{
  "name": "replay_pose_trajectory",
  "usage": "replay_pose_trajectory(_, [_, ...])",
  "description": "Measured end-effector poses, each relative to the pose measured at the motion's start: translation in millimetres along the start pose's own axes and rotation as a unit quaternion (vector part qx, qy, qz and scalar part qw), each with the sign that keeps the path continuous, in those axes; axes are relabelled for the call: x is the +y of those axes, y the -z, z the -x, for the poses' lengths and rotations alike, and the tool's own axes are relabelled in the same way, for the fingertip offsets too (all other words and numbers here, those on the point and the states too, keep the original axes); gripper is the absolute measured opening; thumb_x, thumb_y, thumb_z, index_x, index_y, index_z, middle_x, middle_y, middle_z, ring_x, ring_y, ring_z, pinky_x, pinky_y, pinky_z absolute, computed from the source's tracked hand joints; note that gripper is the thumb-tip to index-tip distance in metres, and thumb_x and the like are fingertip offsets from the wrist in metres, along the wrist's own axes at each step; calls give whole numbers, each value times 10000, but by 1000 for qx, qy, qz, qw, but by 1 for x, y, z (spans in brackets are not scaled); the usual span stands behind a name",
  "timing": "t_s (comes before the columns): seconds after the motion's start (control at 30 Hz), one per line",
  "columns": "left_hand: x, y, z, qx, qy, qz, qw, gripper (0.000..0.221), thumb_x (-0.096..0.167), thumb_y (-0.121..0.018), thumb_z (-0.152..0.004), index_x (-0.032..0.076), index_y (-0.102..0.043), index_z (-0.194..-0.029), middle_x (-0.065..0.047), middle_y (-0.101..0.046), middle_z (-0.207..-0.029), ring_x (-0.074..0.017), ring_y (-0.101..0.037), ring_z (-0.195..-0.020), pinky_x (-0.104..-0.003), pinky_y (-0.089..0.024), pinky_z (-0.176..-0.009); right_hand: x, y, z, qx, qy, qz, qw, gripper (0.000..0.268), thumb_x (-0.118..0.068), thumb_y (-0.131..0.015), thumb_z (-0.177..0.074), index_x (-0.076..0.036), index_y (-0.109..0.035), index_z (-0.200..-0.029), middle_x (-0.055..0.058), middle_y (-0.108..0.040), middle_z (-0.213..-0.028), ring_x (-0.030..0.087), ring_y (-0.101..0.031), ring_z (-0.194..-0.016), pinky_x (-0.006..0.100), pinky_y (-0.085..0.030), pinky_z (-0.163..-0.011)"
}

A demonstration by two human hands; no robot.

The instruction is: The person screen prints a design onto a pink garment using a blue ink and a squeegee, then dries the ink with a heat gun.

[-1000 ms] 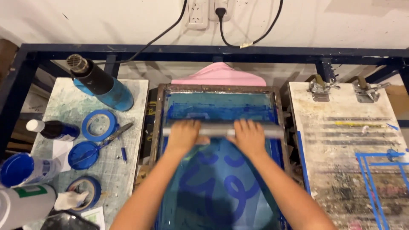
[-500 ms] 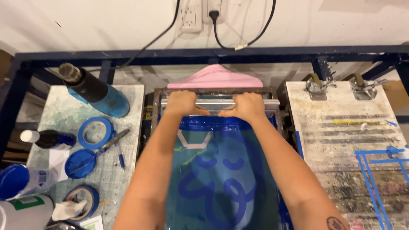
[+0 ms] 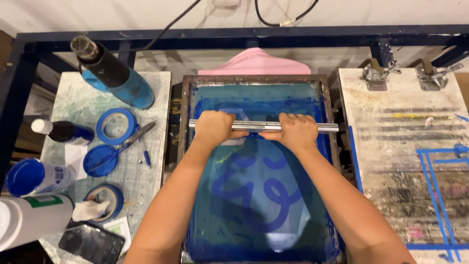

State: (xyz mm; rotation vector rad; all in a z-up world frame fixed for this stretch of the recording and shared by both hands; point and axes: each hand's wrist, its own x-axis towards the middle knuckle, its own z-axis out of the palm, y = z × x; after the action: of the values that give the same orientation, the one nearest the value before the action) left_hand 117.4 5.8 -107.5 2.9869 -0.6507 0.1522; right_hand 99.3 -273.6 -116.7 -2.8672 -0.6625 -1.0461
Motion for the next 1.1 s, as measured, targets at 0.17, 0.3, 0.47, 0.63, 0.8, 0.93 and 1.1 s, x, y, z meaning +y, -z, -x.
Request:
replay_pose_trajectory(0.17, [22,13,42,-15,-3,-3,1000,582,814,-651,-743,241,-741,-786,-42,-737,-672,-297,-770,-703,-440,-598,-644,-16,33,29,-12,-2,-11,1000,772,-965,-599,-684,-194,-585,-686,19,-658,-620,261,-708,-607,371,-535,-610])
replay_pose_trajectory(0.3, [45,16,89,-23,-1,15,1000,582,813,-672,-735,236,-725,-785,-47,-733,-670,-305,-768,-697,-453,-600,-639,-35,63,66,-24,-4,4,1000,788,-986,-560,-708,-199,-569,-687,12,-645,-616,252,-705,-611,357,-533,-622])
replay_pose_trajectory(0.47, [74,36,140,-15,-24,22,999,565,755,-692,-793,192,-729,-828,-66,-735,-680,-298,-765,-680,-444,-602,-631,-58,108,106,-11,-12,10,1000,798,-1001,-511,-744,-205,-546,-682,0,-631,-619,247,-690,-618,350,-512,-651])
replay_pose_trajectory(0.63, [97,46,191,-22,-41,24,999,536,715,-727,-793,181,-725,-837,-58,-719,-663,-279,-753,-645,-434,-598,-607,-77,137,148,-21,-18,17,999,801,-1002,-502,-765,-205,-540,-694,-7,-616,-620,237,-682,-624,348,-498,-649])
replay_pose_trajectory(0.8, [117,73,232,-41,-43,40,997,498,671,-763,-797,177,-727,-850,-53,-710,-654,-271,-750,-637,-422,-597,-592,-95,165,181,-28,-23,10,999,793,-996,-522,-764,-206,-536,-695,-13,-591,-601,236,-662,-609,348,-483,-642])
replay_pose_trajectory(0.93, [127,76,255,-56,-65,45,995,483,626,-758,-831,144,-734,-864,-65,-704,-641,-266,-737,-611,-409,-598,-589,-106,184,201,-36,-27,13,999,795,-1009,-575,-719,-216,-531,-683,-26,-562,-583,225,-636,-589,341,-461,-623])
replay_pose_trajectory(1.1, [138,78,277,-68,-70,49,994,484,621,-770,-805,142,-731,-865,-77,-702,-648,-278,-730,-601,-427,-597,-573,-118,204,218,-55,-39,11,998,793,-999,-610,-678,-210,-527,-678,-22,-568,-584,235,-645,-599,352,-460,-623])
